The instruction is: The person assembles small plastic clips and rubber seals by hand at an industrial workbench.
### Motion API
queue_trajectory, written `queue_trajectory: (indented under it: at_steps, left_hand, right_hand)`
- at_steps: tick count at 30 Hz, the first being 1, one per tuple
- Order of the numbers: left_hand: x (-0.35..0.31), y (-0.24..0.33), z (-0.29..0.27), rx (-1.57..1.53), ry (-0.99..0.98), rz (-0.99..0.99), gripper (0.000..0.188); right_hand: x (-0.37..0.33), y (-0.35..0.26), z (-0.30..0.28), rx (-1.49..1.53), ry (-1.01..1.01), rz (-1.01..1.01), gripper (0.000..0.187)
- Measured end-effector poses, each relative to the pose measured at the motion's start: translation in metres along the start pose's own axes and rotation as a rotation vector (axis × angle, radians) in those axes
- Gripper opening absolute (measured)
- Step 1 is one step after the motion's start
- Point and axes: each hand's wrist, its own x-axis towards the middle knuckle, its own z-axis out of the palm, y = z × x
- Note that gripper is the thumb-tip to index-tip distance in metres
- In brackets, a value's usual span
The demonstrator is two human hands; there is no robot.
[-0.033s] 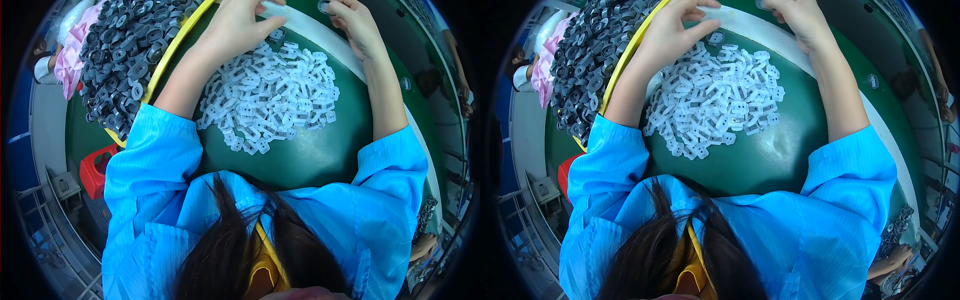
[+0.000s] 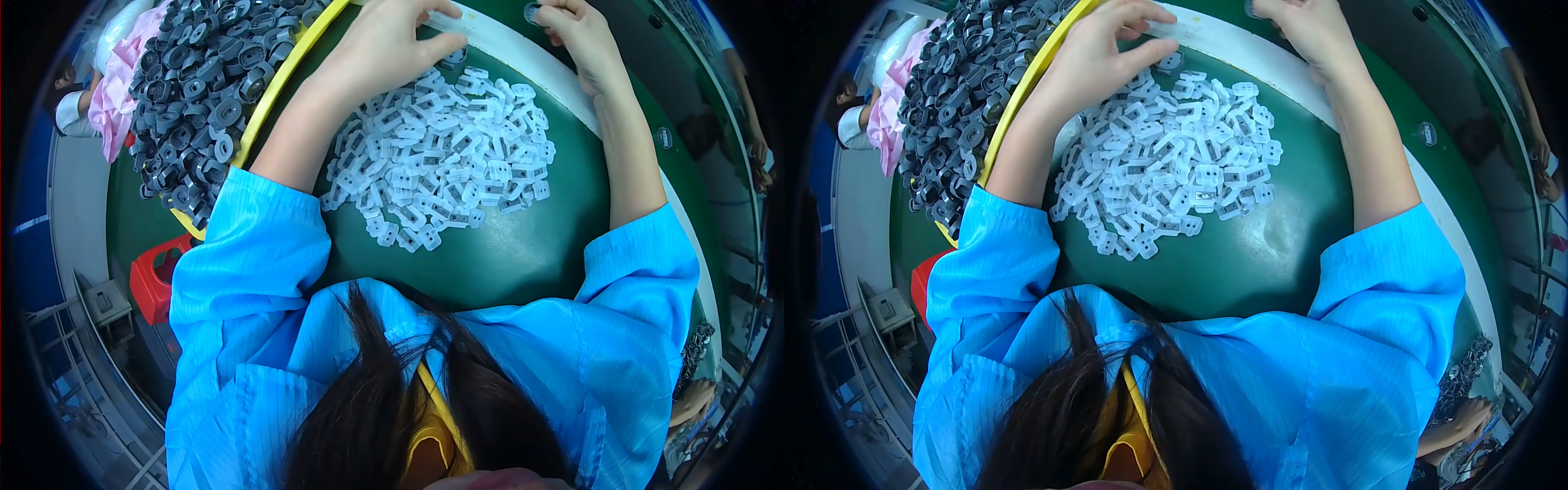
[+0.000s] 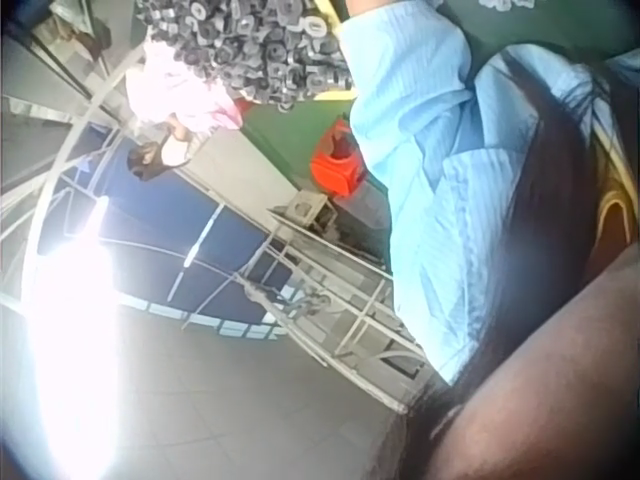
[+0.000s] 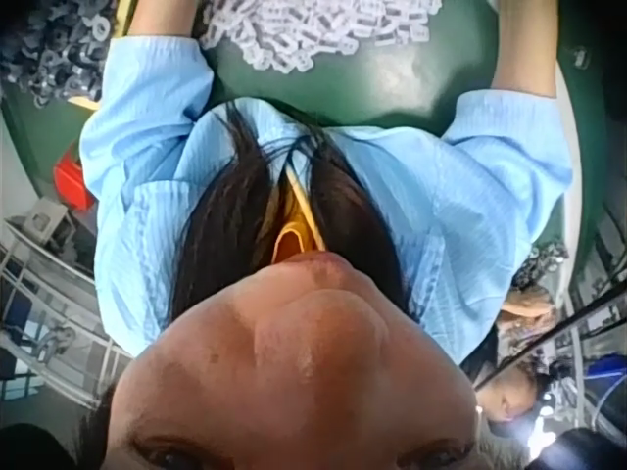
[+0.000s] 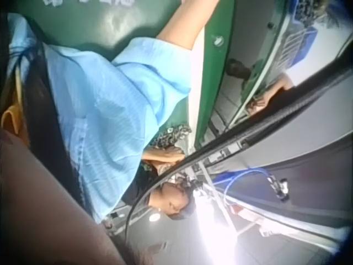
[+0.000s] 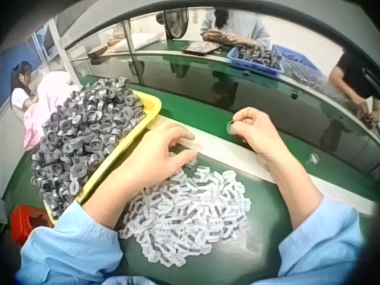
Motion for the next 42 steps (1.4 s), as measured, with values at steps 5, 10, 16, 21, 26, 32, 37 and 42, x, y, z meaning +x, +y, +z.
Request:
queue_trajectory:
  at_steps: [5, 10, 16, 21, 26, 32, 37, 42]
  left_hand:
    - [-0.010, 0.001, 0.000, 0.242, -0.103, 0.051, 0.029]
    - [-0.004, -0.019, 0.012, 0.210, 0.038, -0.078, 0.029]
    - [0.002, -0.015, 0.012, -0.498, 0.186, -0.312, 0.029]
    - [0.001, 0.005, 0.010, -0.483, 0.040, -0.292, 0.033]
    - [-0.006, 0.011, 0.016, -0.516, 0.049, 0.138, 0.038]
    - [-0.002, 0.020, 0.019, -0.350, 0.066, -0.203, 0.040]
    - [-0.005, 0.035, 0.013, -0.362, 0.115, -0.259, 0.027]
    - [-0.002, 0.043, 0.007, -0.275, 0.068, -0.316, 0.029]
  right_hand:
    - [-0.011, -0.007, 0.009, -0.744, 0.276, -0.348, 0.018]
    - [-0.032, -0.026, 0.026, -0.710, -0.095, -0.344, 0.028]
    - [-0.046, -0.034, 0.054, -0.939, -0.285, -0.197, 0.033]
    - [-0.034, -0.034, 0.025, -0.630, -0.386, -0.107, 0.026]
    - [-0.032, -0.033, 0.020, -0.209, -0.250, -0.224, 0.018]
    - [-0.043, -0.028, 0.046, -0.550, -0.024, -0.546, 0.020]
    - [-0.039, -0.027, 0.042, -0.392, -0.153, -0.339, 0.018]
    - [-0.020, -0.017, 0.012, -0.108, -0.143, -0.246, 0.016]
